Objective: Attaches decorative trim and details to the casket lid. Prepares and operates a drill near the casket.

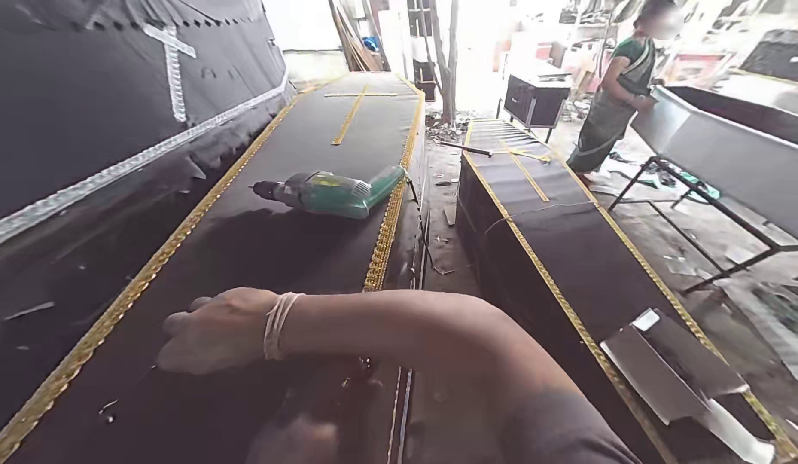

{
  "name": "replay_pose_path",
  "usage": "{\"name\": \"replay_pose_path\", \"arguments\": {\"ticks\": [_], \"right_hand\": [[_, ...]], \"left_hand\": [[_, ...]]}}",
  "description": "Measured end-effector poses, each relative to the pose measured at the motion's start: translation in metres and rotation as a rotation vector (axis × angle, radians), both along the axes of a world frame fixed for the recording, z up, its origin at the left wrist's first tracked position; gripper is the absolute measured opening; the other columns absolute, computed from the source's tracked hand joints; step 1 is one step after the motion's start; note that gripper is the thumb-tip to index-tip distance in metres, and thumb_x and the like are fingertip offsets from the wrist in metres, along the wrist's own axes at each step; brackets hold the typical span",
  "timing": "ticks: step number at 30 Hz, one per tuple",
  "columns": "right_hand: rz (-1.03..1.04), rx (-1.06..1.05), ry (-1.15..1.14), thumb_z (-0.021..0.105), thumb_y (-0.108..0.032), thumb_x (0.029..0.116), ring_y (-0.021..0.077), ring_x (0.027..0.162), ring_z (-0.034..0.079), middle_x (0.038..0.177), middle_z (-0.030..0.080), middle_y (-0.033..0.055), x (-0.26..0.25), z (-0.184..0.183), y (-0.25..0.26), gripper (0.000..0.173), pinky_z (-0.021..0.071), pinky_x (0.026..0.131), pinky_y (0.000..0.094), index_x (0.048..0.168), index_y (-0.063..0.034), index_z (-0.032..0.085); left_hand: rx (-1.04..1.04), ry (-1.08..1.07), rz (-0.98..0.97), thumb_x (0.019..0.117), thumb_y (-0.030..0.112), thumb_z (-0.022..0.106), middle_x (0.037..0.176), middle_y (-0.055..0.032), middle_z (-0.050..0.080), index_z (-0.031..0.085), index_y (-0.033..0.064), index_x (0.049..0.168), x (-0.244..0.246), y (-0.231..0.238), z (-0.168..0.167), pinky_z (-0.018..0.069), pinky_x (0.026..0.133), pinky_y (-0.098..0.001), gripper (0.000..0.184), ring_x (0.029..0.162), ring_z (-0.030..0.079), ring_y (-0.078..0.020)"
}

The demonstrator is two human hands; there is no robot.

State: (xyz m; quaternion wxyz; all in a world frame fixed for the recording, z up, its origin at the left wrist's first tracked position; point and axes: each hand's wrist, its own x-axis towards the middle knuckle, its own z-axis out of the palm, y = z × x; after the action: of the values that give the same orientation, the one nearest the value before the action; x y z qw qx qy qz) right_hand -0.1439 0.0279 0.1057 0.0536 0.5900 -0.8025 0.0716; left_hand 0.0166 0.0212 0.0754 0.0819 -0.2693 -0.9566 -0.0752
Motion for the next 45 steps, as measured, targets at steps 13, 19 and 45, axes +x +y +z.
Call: {"name": "replay_pose_path", "arguments": {"ticks": [13, 19, 45], "right_hand": [[-0.130, -0.531, -0.116, 0.057, -0.014, 0.1003, 0.0215, 0.101, 0.071, 0.109, 0.075, 0.0053, -0.042, 0.008, 0.114, 0.025, 0.0581, 0.089, 0.0468, 0.118, -0.0109, 0.074], [-0.297, -0.908, -0.194, 0.055, -0.014, 0.1024, 0.0081, 0.075, 0.067, 0.091, 0.074, 0.0028, 0.008, -0.040, 0.193, 0.023, 0.0589, 0.070, 0.0304, 0.110, -0.0046, 0.075], [-0.393, -0.698, 0.018, 0.058, -0.012, 0.0937, 0.0235, 0.063, 0.060, 0.074, 0.059, 0.0061, 0.103, -0.104, 0.209, 0.015, 0.0413, 0.045, 0.0361, 0.082, -0.0097, 0.067]], "left_hand": [[0.048, 0.207, -0.037, 0.0926, 0.019, 0.061, 0.108, -0.0040, 0.074, 0.076, 0.0168, 0.109, 0.001, 0.004, -0.006, 0.0583, 0.072, -0.0372, 0.022, 0.095, 0.070, -0.0231], [-0.241, 0.244, -0.095, 0.0956, 0.007, 0.054, 0.091, 0.0007, 0.073, 0.077, 0.0171, 0.100, 0.026, 0.009, -0.007, 0.0487, 0.065, -0.0371, 0.026, 0.080, 0.065, -0.0212], [-0.310, 0.139, -0.100, 0.0937, 0.013, 0.054, 0.094, -0.0015, 0.073, 0.076, 0.0199, 0.100, 0.018, 0.011, -0.003, 0.0495, 0.063, -0.0398, 0.024, 0.080, 0.065, -0.0251]]}}
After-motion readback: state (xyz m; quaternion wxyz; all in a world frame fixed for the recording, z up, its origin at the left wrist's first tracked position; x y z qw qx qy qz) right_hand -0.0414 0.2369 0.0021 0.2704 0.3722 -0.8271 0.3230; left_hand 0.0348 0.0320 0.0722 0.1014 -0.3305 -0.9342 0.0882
